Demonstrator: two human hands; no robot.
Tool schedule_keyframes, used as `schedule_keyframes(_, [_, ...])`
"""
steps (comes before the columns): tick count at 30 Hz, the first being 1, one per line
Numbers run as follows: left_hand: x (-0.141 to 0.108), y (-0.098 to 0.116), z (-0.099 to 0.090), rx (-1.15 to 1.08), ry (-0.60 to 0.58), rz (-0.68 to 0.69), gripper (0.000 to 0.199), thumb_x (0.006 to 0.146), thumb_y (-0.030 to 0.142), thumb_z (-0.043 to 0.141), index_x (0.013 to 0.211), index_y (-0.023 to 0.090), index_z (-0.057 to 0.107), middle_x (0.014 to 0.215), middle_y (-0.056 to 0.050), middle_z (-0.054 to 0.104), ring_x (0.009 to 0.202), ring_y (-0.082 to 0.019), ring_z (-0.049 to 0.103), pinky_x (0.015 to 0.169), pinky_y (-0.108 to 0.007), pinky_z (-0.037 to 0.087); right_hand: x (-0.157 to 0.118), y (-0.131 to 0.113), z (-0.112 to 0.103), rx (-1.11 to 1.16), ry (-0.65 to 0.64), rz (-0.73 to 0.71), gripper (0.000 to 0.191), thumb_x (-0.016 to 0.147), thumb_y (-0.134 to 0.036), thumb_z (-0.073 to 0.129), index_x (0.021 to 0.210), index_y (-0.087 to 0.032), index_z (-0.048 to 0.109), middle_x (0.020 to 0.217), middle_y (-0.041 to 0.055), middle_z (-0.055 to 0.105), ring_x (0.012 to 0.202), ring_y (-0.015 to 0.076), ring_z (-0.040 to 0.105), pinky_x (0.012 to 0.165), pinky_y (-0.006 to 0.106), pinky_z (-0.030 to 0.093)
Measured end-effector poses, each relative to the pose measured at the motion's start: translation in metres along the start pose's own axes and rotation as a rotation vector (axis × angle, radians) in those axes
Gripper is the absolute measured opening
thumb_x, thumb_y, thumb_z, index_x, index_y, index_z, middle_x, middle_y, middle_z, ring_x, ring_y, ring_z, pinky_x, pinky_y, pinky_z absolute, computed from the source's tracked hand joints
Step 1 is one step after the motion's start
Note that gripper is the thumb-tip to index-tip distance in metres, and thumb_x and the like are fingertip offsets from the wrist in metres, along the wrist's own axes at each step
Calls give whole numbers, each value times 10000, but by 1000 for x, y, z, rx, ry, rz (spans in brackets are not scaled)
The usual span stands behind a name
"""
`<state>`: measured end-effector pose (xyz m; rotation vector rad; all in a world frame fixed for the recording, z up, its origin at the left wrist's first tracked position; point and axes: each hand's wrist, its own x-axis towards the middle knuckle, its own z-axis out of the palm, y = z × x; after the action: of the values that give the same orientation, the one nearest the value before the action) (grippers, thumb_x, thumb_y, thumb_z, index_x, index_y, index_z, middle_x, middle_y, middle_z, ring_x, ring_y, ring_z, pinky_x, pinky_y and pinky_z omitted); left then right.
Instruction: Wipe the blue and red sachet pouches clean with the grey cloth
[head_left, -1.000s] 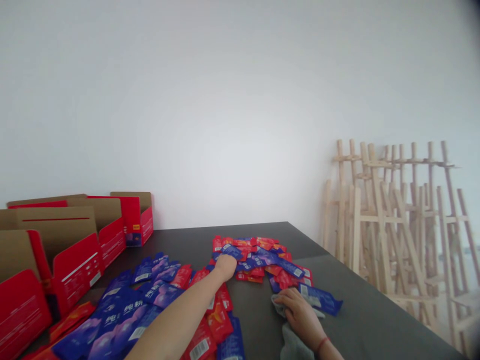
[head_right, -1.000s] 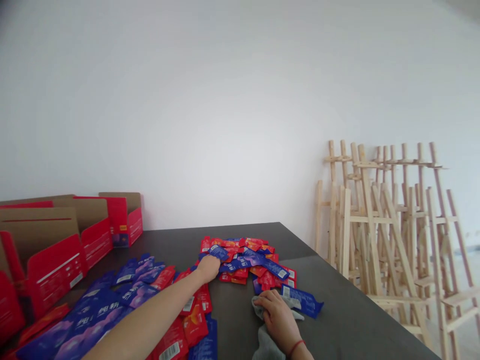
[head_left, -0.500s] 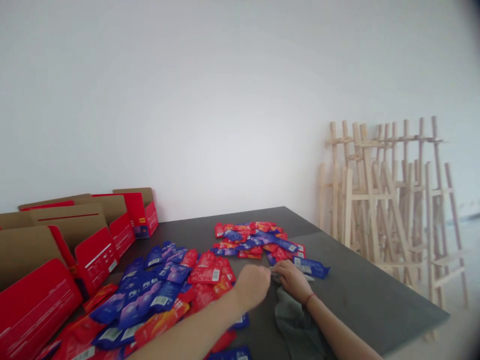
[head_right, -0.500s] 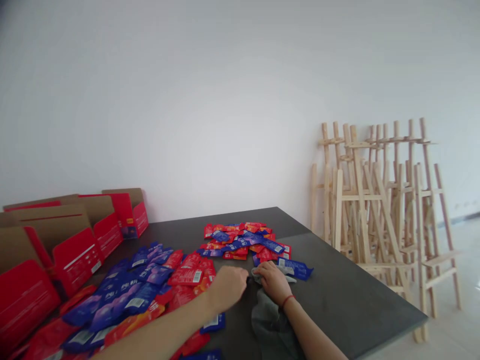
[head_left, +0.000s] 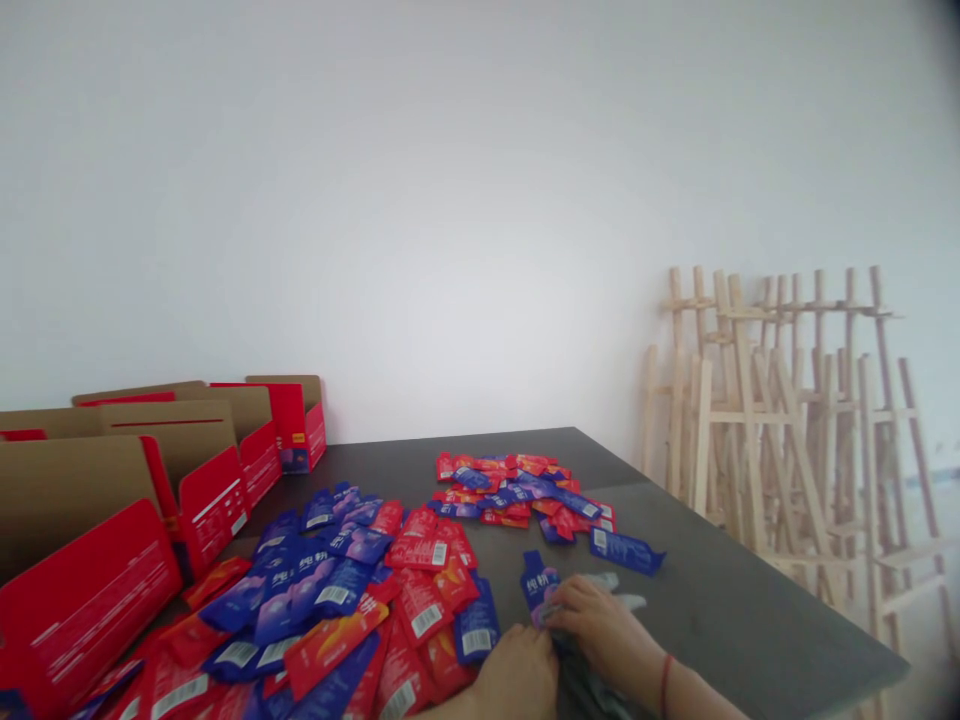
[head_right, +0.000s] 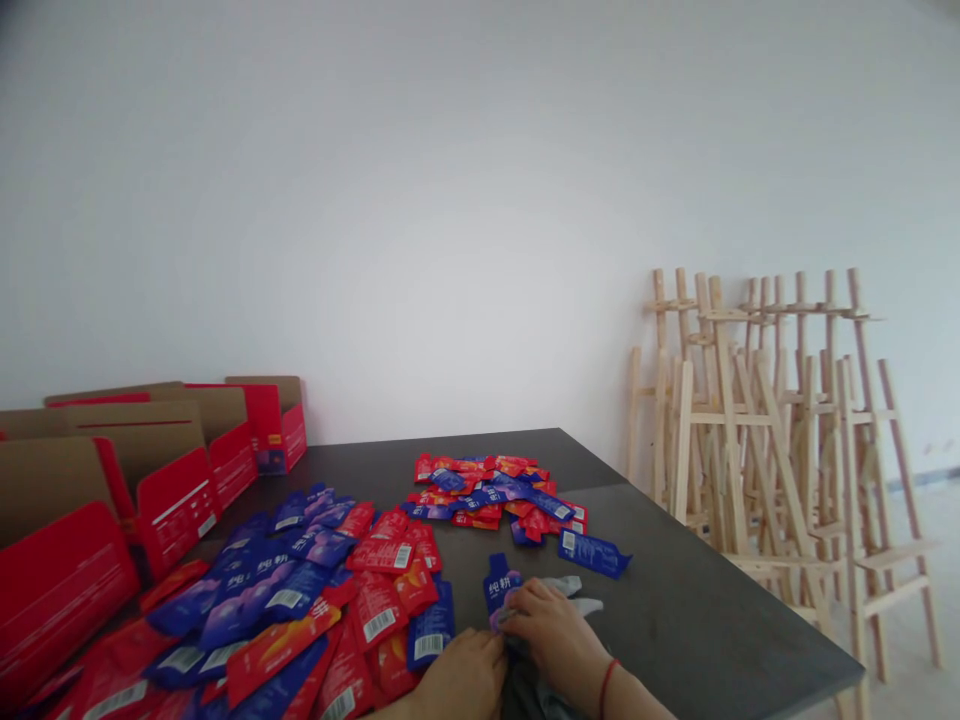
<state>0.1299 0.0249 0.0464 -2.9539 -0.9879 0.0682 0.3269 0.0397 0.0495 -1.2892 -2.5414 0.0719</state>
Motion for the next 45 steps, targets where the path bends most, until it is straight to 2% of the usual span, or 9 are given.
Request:
schedule_keyframes(9, [14,6,10,68,-46,43,300,953,182,496,1099,9,692,1110,-228,686,1009,-305,648,772,-380,484,61,15,0,-262,-68,86,389,898,-33,493,1166,-204,717,1135,102,704,1068,261,583,853,354,478])
schedule_keyframes(13, [6,7,13,30,-5,-48,345,954,94,421,1199,11,649,1158,-219,662,1016,-287,630,744,-358,467,43,13,2,-273,-57,-12,308,944,-120,552,1193,-237,690,1185,64,698,1082,259,568,870,369,462])
schedule_keyframes(18, [4,10,14,-9,26,-77,347,936,62,427,1192,52,662,1122,-184,670,995,-263,613,741,-338,455,-2,5,11,-314,32,-322,147,966,-257,627,1094,-256,699,1132,15,717,1021,226,583,821,360,438])
schedule_keyframes(21, [7,13,13,2,26,-62,340,928,62,443,1181,45,670,1111,-186,671,992,-263,614,752,-337,462,-5,2,12,-346,22,-340,100,974,-283,624,1028,-254,703,1103,6,722,1011,225,585,800,360,428])
schedule_keyframes(28, [14,15,10,-14,-25,-86,320,893,38,426,1032,45,715,1008,-200,677,900,-256,617,700,-337,445,66,-7,0,-397,-135,-111,166,956,-164,578,1032,-207,719,1069,69,715,1022,257,574,757,345,432])
schedule_keyframes(31, [16,15,11,-42,-48,-96,319,883,49,434,1045,42,709,1005,-209,677,893,-264,621,686,-337,431,78,-7,-2,-385,-132,-102,203,947,-140,564,1059,-207,721,1064,83,712,1018,255,571,764,342,436])
schedule_keyframes(36, [20,20,18,-67,-77,-198,377,897,98,451,1196,-8,655,1094,-269,669,951,-314,638,703,-360,433,36,-3,1,-255,-99,-249,213,976,-252,578,1146,-263,707,1176,53,702,1083,254,557,862,379,423])
schedule_keyframes(41, [22,24,19,-18,-85,-153,382,889,94,478,1201,-30,661,1119,-298,672,982,-333,655,732,-372,446,-16,0,2,-180,-70,-292,247,989,-278,580,1210,-313,683,1193,21,709,1059,245,584,852,368,420])
schedule_keyframes(45, [21,20,10,60,-72,-38,310,894,83,480,1081,7,715,980,-256,707,859,-295,668,663,-346,415,-5,6,-1,-227,-73,-217,262,975,-224,583,1202,-308,683,1205,27,701,1073,249,585,877,372,442])
